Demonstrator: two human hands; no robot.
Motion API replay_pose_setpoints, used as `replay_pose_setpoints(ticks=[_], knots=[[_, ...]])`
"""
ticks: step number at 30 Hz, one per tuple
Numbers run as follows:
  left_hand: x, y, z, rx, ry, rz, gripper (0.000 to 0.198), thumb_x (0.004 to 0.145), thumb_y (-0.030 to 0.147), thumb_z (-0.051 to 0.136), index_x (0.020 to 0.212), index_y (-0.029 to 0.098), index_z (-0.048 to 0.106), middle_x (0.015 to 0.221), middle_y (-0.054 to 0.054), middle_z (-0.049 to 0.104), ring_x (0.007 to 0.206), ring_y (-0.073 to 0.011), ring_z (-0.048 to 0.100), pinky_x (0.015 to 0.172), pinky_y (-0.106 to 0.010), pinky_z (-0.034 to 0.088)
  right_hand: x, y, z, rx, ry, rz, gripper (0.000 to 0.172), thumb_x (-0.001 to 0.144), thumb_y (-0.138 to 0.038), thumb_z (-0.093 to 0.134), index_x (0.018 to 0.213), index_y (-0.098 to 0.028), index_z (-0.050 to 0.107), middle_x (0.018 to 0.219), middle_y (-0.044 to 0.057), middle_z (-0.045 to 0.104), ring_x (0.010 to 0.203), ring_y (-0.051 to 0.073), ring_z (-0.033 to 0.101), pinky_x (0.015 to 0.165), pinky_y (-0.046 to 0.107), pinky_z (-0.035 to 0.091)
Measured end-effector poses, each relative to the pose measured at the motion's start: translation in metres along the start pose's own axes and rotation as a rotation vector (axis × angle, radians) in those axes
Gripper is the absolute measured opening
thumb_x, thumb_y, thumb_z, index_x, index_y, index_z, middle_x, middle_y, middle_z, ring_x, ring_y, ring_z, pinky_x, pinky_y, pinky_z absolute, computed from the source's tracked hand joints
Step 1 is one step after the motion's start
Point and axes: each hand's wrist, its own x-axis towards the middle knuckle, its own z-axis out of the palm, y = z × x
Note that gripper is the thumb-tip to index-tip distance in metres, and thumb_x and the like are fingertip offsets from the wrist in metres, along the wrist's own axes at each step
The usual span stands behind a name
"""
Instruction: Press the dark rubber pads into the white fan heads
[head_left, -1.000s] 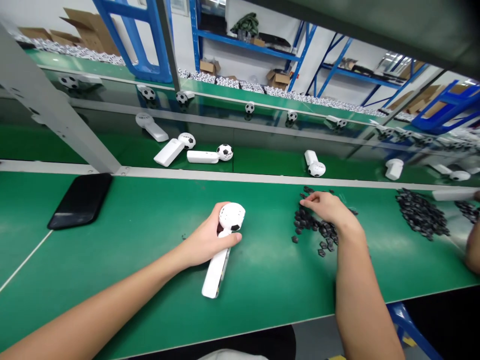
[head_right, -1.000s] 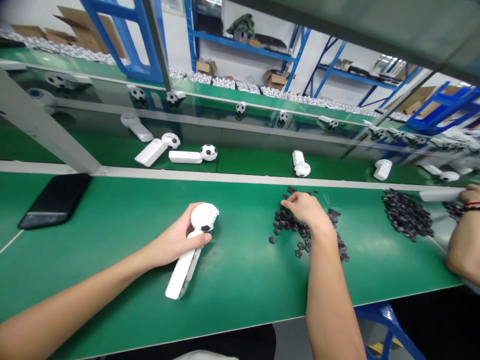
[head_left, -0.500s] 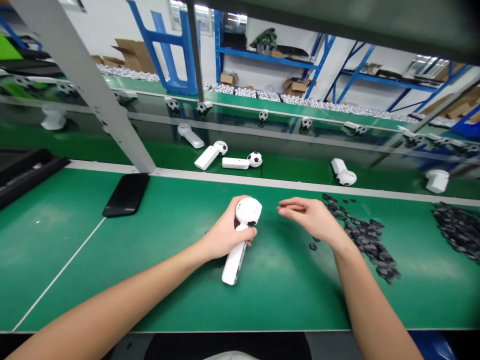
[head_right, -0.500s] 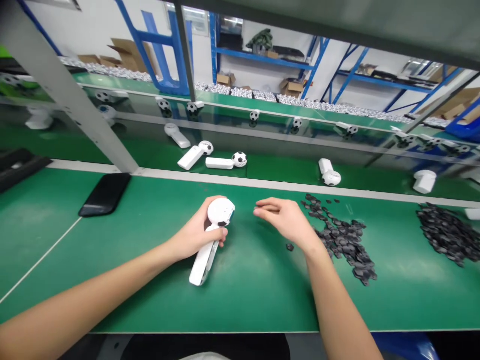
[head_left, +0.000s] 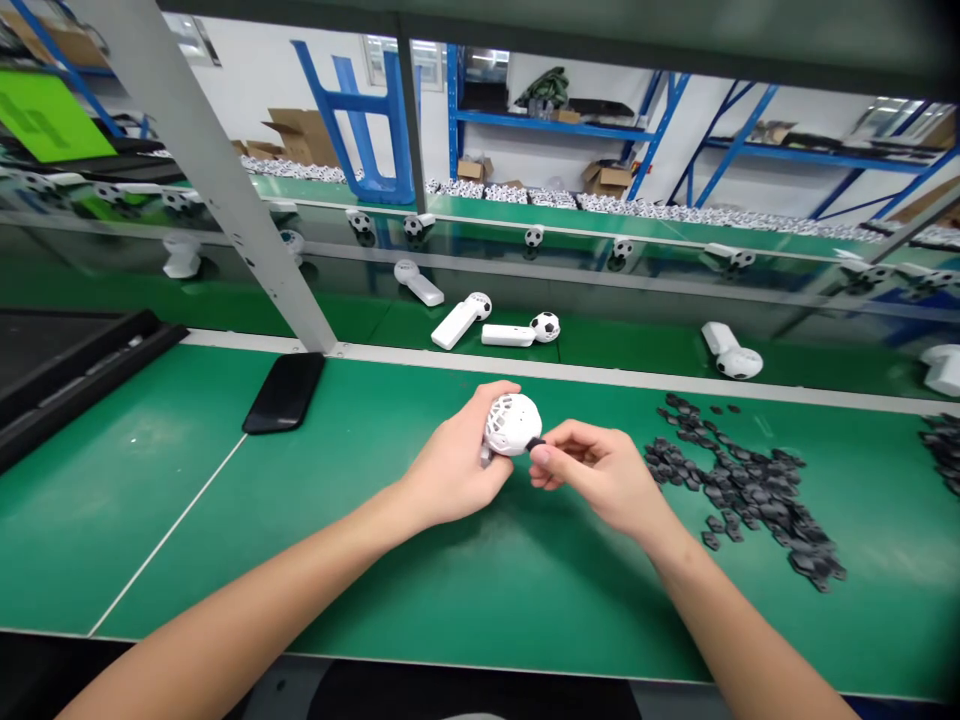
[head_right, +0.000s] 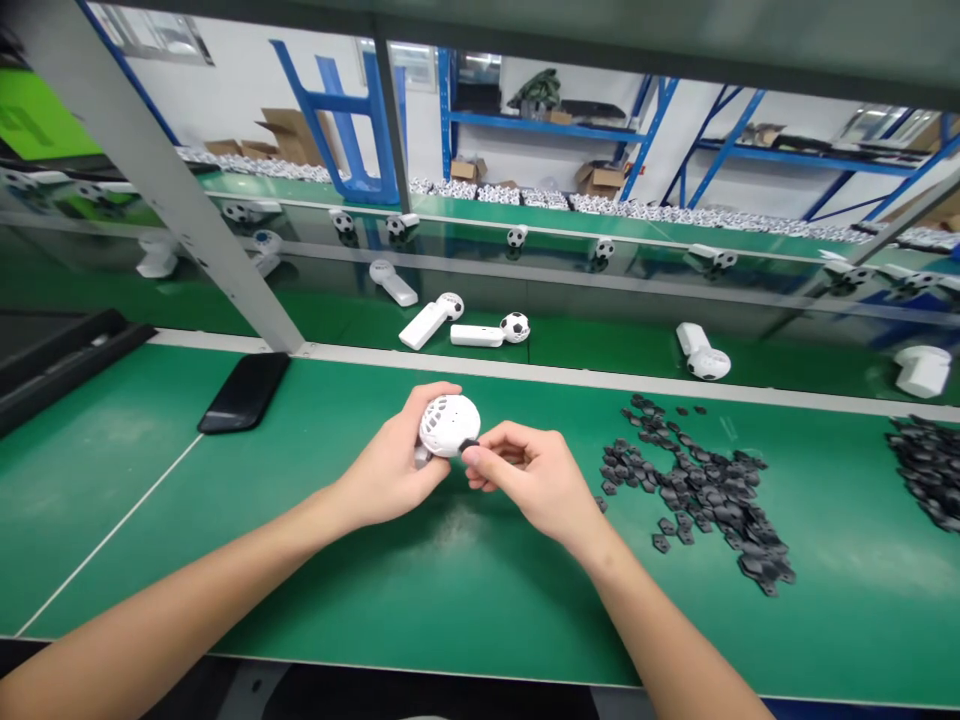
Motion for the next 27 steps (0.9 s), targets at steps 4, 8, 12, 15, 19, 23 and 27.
replay_pose_setpoints(ticks=[4, 8, 12, 15, 19, 23, 27], knots=[[-0.002, 0.006, -0.001, 0.055, -0.042, -0.019, 0.070, 0.084, 0.029, 0.070, 0.147, 0.030, 0.038, 0.104, -0.004, 0.069, 0.078, -0.0233, 0.063, 0.069, -0.034, 0.047, -0.001, 0.002, 0.005, -0.009, 0.039, -0.010, 0.027, 0.084, -0.047, 0.083, 0.083, -0.021, 0.076, 0.074, 0.004, 0.078, 0.069, 0.022, 0.076, 0.067, 0.032, 0.064], [0.000, 0.012, 0.002, 0.056, -0.029, -0.073, 0.092, 0.074, 0.056, 0.084, 0.149, 0.030, 0.038, 0.113, -0.006, 0.071, 0.091, -0.0299, 0.069, 0.075, -0.037, 0.050, -0.001, 0.003, 0.008, -0.088, 0.128, -0.033, 0.029, 0.082, -0.048, 0.085, 0.075, -0.021, 0.075, 0.069, 0.002, 0.075, 0.062, 0.019, 0.069, 0.057, 0.029, 0.054], [0.005, 0.009, 0.006, 0.079, -0.020, -0.081, 0.089, 0.076, 0.059, 0.083, 0.147, 0.028, 0.041, 0.114, -0.008, 0.071, 0.097, -0.0320, 0.069, 0.075, -0.037, 0.050, 0.000, 0.008, 0.008, -0.141, 0.196, -0.047, 0.036, 0.079, -0.049, 0.087, 0.065, -0.021, 0.069, 0.062, 0.000, 0.069, 0.056, 0.016, 0.060, 0.051, 0.028, 0.044], [0.008, 0.006, 0.006, 0.096, -0.059, -0.066, 0.084, 0.079, 0.058, 0.081, 0.146, 0.028, 0.041, 0.113, -0.007, 0.071, 0.094, -0.0304, 0.069, 0.073, -0.036, 0.050, 0.002, 0.012, 0.007, -0.151, 0.246, -0.067, 0.038, 0.077, -0.046, 0.089, 0.067, -0.022, 0.062, 0.066, 0.000, 0.069, 0.062, 0.018, 0.063, 0.053, 0.028, 0.048], [0.010, 0.008, 0.003, 0.088, -0.127, -0.044, 0.082, 0.079, 0.066, 0.079, 0.142, 0.028, 0.043, 0.119, -0.008, 0.070, 0.096, -0.0295, 0.070, 0.073, -0.035, 0.051, 0.005, 0.013, 0.006, 0.001, 0.219, -0.121, 0.047, 0.072, -0.032, 0.093, 0.112, -0.026, 0.069, 0.121, 0.006, 0.076, 0.111, 0.027, 0.071, 0.082, 0.034, 0.063], [0.011, 0.010, 0.000, 0.086, -0.158, -0.002, 0.076, 0.079, 0.067, 0.078, 0.136, 0.028, 0.047, 0.122, -0.007, 0.070, 0.100, -0.0286, 0.071, 0.077, -0.034, 0.053, 0.003, 0.011, 0.008, 0.221, 0.063, -0.047, 0.066, 0.074, -0.027, 0.091, 0.135, -0.026, 0.066, 0.133, 0.006, 0.074, 0.125, 0.028, 0.069, 0.109, 0.043, 0.057], [0.013, 0.008, -0.001, 0.112, -0.186, 0.037, 0.072, 0.081, 0.063, 0.078, 0.135, 0.027, 0.045, 0.118, -0.006, 0.071, 0.095, -0.0256, 0.072, 0.075, -0.032, 0.054, 0.003, 0.009, 0.005, 0.234, 0.051, -0.039, 0.064, 0.071, -0.026, 0.093, 0.131, -0.024, 0.071, 0.127, 0.006, 0.077, 0.121, 0.030, 0.071, 0.111, 0.047, 0.055]])
